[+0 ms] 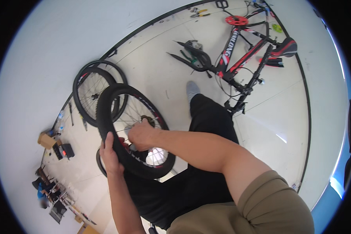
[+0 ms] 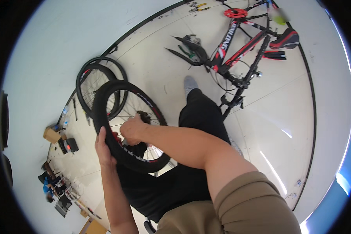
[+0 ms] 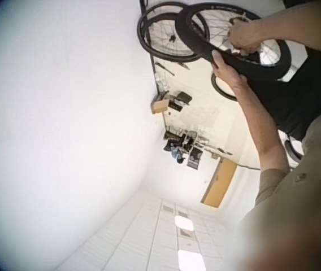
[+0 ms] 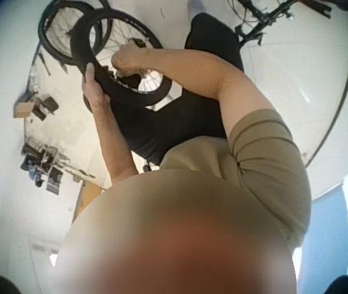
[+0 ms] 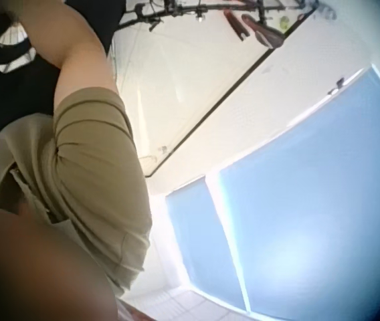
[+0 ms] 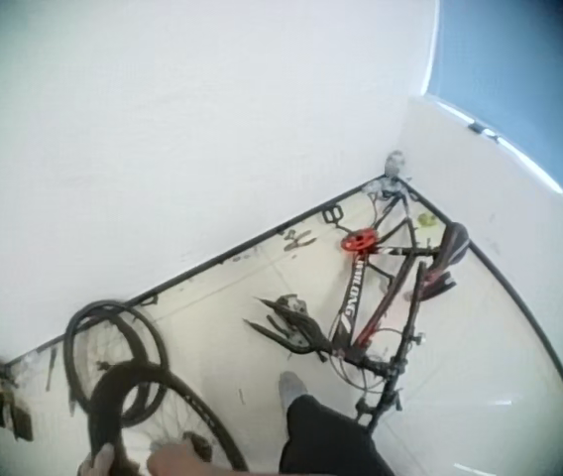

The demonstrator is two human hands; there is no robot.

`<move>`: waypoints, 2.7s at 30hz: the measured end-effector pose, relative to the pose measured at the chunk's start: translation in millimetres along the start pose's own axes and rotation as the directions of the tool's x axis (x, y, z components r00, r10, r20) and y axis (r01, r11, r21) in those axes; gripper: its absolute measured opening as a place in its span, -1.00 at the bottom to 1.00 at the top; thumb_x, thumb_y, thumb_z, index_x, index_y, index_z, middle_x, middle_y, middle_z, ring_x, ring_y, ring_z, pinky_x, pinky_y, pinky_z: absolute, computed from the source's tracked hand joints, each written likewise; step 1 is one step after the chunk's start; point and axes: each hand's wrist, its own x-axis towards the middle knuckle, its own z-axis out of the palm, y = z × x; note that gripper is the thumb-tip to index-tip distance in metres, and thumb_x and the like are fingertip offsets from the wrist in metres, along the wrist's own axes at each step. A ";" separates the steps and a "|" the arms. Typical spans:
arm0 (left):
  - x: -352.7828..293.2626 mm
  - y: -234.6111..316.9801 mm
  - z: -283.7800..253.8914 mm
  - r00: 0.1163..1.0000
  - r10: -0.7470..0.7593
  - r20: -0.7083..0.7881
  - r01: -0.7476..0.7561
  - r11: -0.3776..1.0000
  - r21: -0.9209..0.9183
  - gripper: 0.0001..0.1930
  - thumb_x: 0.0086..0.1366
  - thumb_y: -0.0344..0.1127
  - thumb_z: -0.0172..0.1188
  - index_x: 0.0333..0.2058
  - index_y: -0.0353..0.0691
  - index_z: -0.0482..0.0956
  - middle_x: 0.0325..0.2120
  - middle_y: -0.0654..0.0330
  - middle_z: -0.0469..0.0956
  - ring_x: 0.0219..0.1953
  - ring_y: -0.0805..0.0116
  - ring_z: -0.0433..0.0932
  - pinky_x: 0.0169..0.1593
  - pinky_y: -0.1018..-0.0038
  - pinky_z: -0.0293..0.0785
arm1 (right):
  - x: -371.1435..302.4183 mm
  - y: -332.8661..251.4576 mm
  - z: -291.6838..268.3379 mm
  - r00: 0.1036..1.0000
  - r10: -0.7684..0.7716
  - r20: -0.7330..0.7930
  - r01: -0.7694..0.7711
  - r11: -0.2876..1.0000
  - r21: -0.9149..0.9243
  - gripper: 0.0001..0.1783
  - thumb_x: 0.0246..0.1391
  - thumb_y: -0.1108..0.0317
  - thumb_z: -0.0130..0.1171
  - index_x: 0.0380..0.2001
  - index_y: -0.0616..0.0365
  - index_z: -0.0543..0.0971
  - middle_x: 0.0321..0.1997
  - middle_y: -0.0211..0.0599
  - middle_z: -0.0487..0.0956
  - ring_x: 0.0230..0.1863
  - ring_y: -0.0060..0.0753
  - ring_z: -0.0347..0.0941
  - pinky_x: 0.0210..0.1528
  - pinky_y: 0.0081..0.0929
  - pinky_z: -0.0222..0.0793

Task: The person installs a bicycle tire onto a wheel rim by hand, pressing the tire bead into the rim and rotating the wheel to seat it evenly. The person works while seated on the floor in a workshop.

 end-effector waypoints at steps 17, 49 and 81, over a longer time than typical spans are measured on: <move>8.6 0.3 11.4 0.948 0.304 -0.099 -0.276 0.934 0.225 -0.56 0.37 -0.15 0.37 0.05 -0.32 0.50 -0.35 0.22 0.57 -0.35 0.45 0.57 -0.32 0.46 0.52 | -1.4 -7.0 8.8 0.989 0.073 0.130 -0.049 0.982 -0.182 -0.64 0.07 0.29 0.29 -0.05 0.07 0.75 0.06 -0.22 0.70 0.20 -0.04 0.51 0.12 0.29 0.24; 19.5 -27.3 -28.5 0.999 -0.032 0.009 0.032 0.999 -0.041 -0.52 0.45 0.09 0.23 -0.17 -0.32 0.49 -0.44 0.05 0.59 -0.45 0.20 0.62 -0.32 0.29 0.64 | 0.9 6.3 -4.7 0.972 0.174 0.159 -0.183 0.982 0.041 -0.55 -0.13 0.38 0.44 -0.06 0.13 0.72 0.01 -0.15 0.71 0.15 -0.08 0.57 0.11 0.03 0.38; -46.6 -112.7 -38.0 0.999 0.031 0.007 -0.025 0.881 -0.472 -0.62 0.41 -0.08 0.34 -0.07 -0.22 0.43 -0.30 0.15 0.56 -0.35 0.28 0.60 -0.36 0.31 0.63 | -31.7 5.2 147.0 0.517 0.761 0.393 -0.143 -0.376 0.916 -0.76 0.38 0.09 0.02 -0.21 0.00 0.48 -0.35 -0.36 0.52 -0.51 -0.44 0.41 -0.70 -0.52 0.12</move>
